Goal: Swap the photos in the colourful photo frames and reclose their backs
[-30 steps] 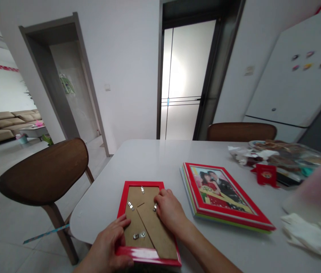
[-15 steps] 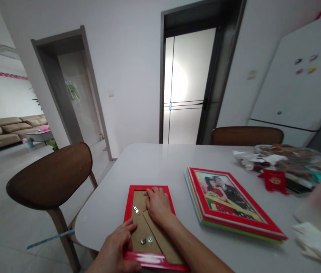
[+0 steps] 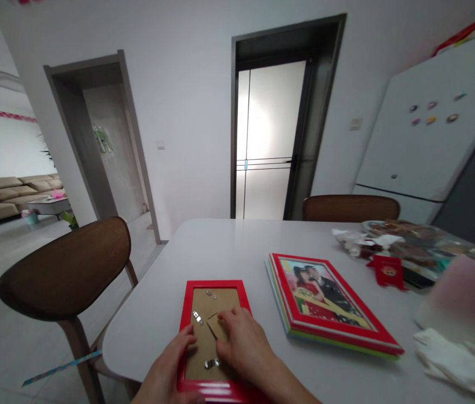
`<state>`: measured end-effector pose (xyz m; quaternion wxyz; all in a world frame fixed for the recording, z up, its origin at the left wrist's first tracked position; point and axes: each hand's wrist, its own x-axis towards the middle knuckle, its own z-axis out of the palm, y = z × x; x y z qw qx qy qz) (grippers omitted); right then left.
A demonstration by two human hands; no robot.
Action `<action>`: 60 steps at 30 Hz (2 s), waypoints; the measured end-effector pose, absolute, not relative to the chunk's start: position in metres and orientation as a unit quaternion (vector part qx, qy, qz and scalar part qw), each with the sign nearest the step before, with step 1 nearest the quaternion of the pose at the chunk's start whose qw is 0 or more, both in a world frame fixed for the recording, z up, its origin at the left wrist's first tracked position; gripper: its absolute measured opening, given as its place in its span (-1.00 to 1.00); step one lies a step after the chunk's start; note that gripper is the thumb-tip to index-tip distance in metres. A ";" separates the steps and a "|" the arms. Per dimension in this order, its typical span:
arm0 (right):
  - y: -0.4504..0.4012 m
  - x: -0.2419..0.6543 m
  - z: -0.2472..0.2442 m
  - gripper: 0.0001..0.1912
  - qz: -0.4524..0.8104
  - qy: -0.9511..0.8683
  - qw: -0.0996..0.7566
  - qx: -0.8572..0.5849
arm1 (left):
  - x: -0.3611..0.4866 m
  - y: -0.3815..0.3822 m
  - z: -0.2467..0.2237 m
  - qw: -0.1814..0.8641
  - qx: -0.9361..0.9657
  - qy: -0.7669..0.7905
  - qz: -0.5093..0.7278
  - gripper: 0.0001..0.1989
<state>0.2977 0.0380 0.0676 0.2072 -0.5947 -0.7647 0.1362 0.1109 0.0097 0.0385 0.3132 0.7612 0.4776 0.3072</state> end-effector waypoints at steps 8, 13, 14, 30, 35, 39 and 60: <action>0.030 0.291 0.107 -0.64 0.161 -0.764 0.278 -0.560 | 0.127 0.015 0.057 0.438 0.611 0.463 0.469 -0.50; 0.024 0.294 0.106 -0.69 0.181 -0.768 0.324 -0.522 | 0.103 0.018 0.067 0.561 0.448 0.446 0.535 -0.42; 0.025 0.300 0.101 -0.69 0.169 -0.763 0.318 -0.536 | 0.093 0.017 0.069 0.576 0.427 0.453 0.530 -0.39; 0.040 0.342 0.054 -0.44 0.157 -0.670 0.230 -0.688 | 0.009 0.021 0.046 0.119 0.613 0.683 0.380 -0.59; 0.027 0.338 0.071 -0.28 0.508 -0.518 0.395 -0.563 | 0.074 0.001 0.047 0.103 0.684 0.600 0.403 -0.60; 0.014 0.327 0.093 -0.17 0.623 -0.381 0.487 -0.479 | 0.148 -0.011 0.054 0.157 0.796 0.457 0.364 -0.38; 0.037 0.358 0.049 -0.47 0.165 -0.681 0.250 -0.668 | 0.075 -0.014 0.061 0.227 0.606 0.627 0.434 -0.54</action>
